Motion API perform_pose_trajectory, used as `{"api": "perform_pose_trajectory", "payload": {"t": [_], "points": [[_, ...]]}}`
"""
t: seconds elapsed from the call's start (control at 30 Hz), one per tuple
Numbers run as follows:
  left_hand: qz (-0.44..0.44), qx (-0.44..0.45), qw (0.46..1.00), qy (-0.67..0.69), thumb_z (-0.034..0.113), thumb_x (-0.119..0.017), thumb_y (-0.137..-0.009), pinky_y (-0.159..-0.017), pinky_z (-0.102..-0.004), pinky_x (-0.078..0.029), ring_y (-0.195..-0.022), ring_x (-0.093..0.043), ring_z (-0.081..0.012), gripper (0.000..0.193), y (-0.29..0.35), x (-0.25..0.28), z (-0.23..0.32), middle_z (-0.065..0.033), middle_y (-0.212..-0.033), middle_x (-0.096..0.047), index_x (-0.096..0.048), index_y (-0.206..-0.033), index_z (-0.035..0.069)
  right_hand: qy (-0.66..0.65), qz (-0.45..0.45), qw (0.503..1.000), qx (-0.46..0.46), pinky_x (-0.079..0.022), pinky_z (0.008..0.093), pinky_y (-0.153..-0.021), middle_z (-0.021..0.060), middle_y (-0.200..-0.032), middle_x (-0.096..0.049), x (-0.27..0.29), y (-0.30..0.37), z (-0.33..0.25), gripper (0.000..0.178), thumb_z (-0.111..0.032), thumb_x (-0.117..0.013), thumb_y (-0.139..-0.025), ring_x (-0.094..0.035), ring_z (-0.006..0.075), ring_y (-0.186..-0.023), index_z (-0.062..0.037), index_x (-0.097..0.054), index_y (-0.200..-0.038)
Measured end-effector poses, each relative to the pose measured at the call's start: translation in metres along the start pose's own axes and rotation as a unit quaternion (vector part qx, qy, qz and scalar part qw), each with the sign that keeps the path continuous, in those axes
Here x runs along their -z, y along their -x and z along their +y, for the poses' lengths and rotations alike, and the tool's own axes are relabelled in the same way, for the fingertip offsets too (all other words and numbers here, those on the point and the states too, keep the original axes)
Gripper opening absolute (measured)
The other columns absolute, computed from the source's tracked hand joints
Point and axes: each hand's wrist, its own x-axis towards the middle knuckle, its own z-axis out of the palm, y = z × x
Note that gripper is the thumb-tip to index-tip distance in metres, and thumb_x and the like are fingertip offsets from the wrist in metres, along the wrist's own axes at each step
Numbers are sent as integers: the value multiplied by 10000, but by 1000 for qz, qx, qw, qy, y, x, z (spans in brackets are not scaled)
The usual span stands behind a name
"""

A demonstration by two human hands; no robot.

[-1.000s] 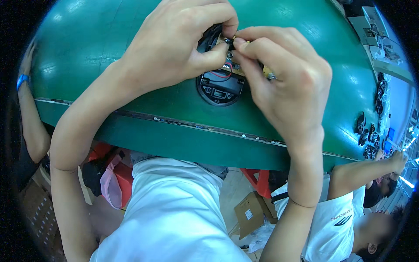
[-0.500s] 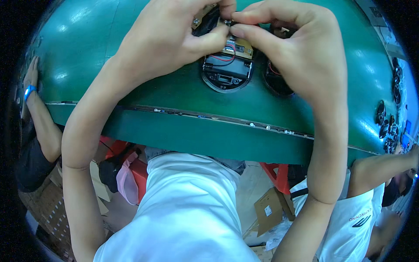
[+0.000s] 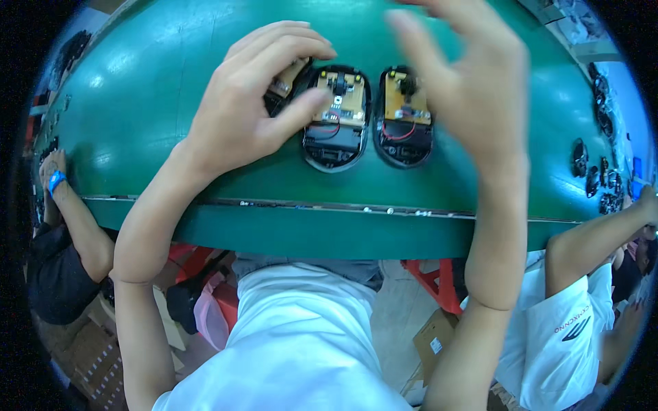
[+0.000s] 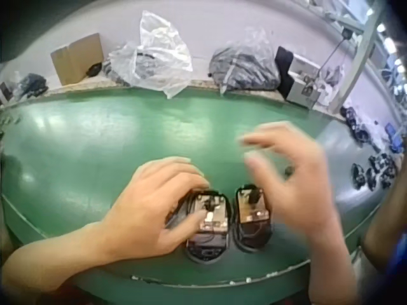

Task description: Assembling small plastic components into electronic device housings on a production line

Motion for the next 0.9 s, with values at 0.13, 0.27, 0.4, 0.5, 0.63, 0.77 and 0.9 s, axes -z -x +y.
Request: {"api": "perform_pose_trajectory", "payload": {"t": [0.13,0.27,0.4,0.5,0.63,0.77,0.9], "points": [[-70,12,997,18,39,-690,-869,-1056,-422,-478,-1202,-631,-343,290,-8,31,-20,-155,-1184,-697,-677,-1157,5,98,-137,956,-239,-526,304,-724,68,-918,-717,73,25,56,387,-288,-787,-857,-666,170,-784,-43,-730,-1151],[-128,53,989,48,126,-726,-862,-1083,-414,-453,-1214,-613,-342,383,-6,44,-30,-175,-1263,-652,-659,-1220,8,71,-175,940,-286,-528,339,-675,65,-833,-696,67,27,46,383,-251,-808,-823,-657,171,-724,-20,-731,-1119],[-158,57,986,-1,218,-774,-823,-1084,-434,-452,-1242,-582,-355,510,3,48,-20,-173,-1360,-576,-642,-1277,26,77,-173,933,-307,-534,316,-691,65,-799,-681,40,14,36,249,-138,-769,-839,-641,149,-725,-14,-740,-1053],[-162,74,982,-56,267,-770,-830,-1049,-446,-471,-1218,-583,-370,537,2,50,-12,-159,-1359,-562,-638,-1296,35,3,-86,970,-228,-533,293,-712,55,-791,-682,32,17,40,250,-132,-766,-842,-627,125,-741,-7,-739,-1056],[-165,127,977,-36,336,-719,-883,-901,-428,-522,-1034,-652,-315,474,-2,55,-10,-148,-1226,-621,-671,-1234,21,-156,-51,963,-214,-516,244,-766,32,-916,-678,23,11,14,214,-86,-733,-875,-617,96,-815,18,-732,-1061],[-204,223,953,34,281,-721,-871,-795,-416,-536,-855,-649,-290,358,-8,62,-23,-127,-1020,-680,-707,-1100,6,-160,-20,975,-153,-518,248,-786,40,-924,-666,-3,7,-26,264,-43,-751,-855,-620,106,-826,21,-705,-1106],[-141,119,983,0,184,-763,-807,-804,-411,-541,-875,-653,-299,296,1,51,-33,-138,-1003,-670,-698,-1044,19,-131,-83,987,-33,-550,297,-755,91,-905,-694,-24,-5,-54,234,-34,-781,-814,-668,175,-809,-3,-717,-1037]]}}
